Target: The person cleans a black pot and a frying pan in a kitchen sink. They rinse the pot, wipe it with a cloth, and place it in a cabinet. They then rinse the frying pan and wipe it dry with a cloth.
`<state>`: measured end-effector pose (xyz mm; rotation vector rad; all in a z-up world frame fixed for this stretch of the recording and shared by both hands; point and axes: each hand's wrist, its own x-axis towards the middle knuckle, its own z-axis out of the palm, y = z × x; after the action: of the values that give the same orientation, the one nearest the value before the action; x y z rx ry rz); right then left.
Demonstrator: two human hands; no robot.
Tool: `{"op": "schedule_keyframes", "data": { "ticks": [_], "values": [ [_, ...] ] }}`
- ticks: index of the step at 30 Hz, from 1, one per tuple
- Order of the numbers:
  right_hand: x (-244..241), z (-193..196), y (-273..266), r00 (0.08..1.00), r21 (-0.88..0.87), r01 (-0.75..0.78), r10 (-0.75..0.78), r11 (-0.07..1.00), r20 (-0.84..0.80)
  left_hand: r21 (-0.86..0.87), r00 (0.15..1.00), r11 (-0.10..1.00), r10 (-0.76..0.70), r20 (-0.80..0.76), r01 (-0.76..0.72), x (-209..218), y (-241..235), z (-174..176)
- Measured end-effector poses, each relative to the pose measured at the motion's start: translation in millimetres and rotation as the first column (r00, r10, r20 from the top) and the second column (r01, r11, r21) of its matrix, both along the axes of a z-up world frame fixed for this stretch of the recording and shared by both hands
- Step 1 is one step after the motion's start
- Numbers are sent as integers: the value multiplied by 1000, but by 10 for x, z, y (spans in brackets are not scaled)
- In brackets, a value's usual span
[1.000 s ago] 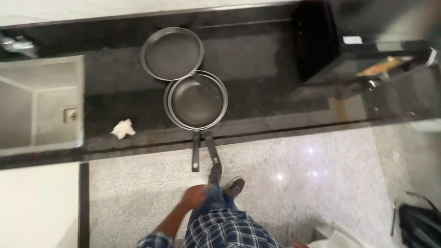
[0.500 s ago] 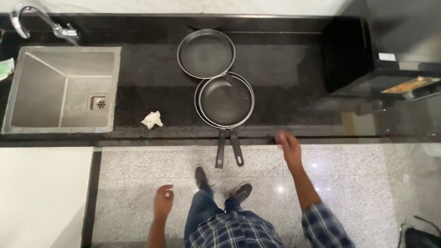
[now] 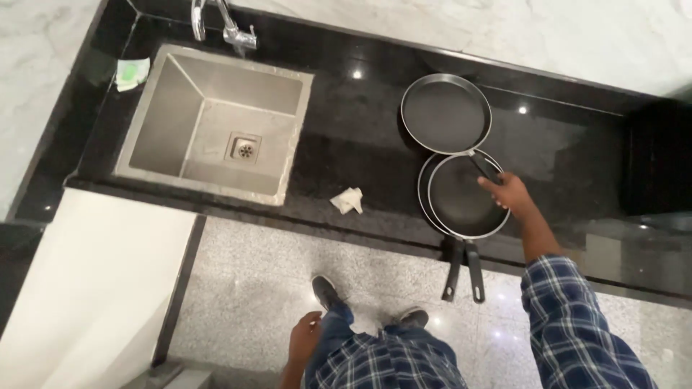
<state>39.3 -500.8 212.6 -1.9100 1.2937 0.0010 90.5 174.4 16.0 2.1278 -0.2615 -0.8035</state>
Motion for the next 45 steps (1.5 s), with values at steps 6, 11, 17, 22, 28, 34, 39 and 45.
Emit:
{"op": "schedule_keyframes", "data": {
  "ticks": [6,11,17,22,28,34,39,45],
  "values": [
    [-7,-60,487,991,-163,-54,73,985,114,-140,988,982,109,-108,-123,844,112,236],
    [296,-125,1135,980,-179,100,-66,979,187,-284,990,950,110,-85,-130,1460,-406,652],
    [868,-226,2231,890,-24,152,-127,988,437,-441,996,897,-45,-83,4,1860,-1119,919],
    [1290,-246,3063,842,304,-60,-116,951,527,-492,971,865,-188,-145,94,2411,-1964,1892],
    [2071,-53,3733,923,346,-257,124,903,363,-544,713,594,72,-698,-593,3256,-2286,2043],
    [2658,-178,4523,809,24,-553,529,833,255,-539,650,572,-13,-759,-618,4121,-1604,1605],
    [3541,566,5051,852,419,-519,494,745,177,-540,712,594,80,-698,-596,4708,-1091,1525],
    [3334,327,5210,891,226,-440,393,869,226,-601,781,561,140,-608,-568,5149,-528,1132]
  ]
}}
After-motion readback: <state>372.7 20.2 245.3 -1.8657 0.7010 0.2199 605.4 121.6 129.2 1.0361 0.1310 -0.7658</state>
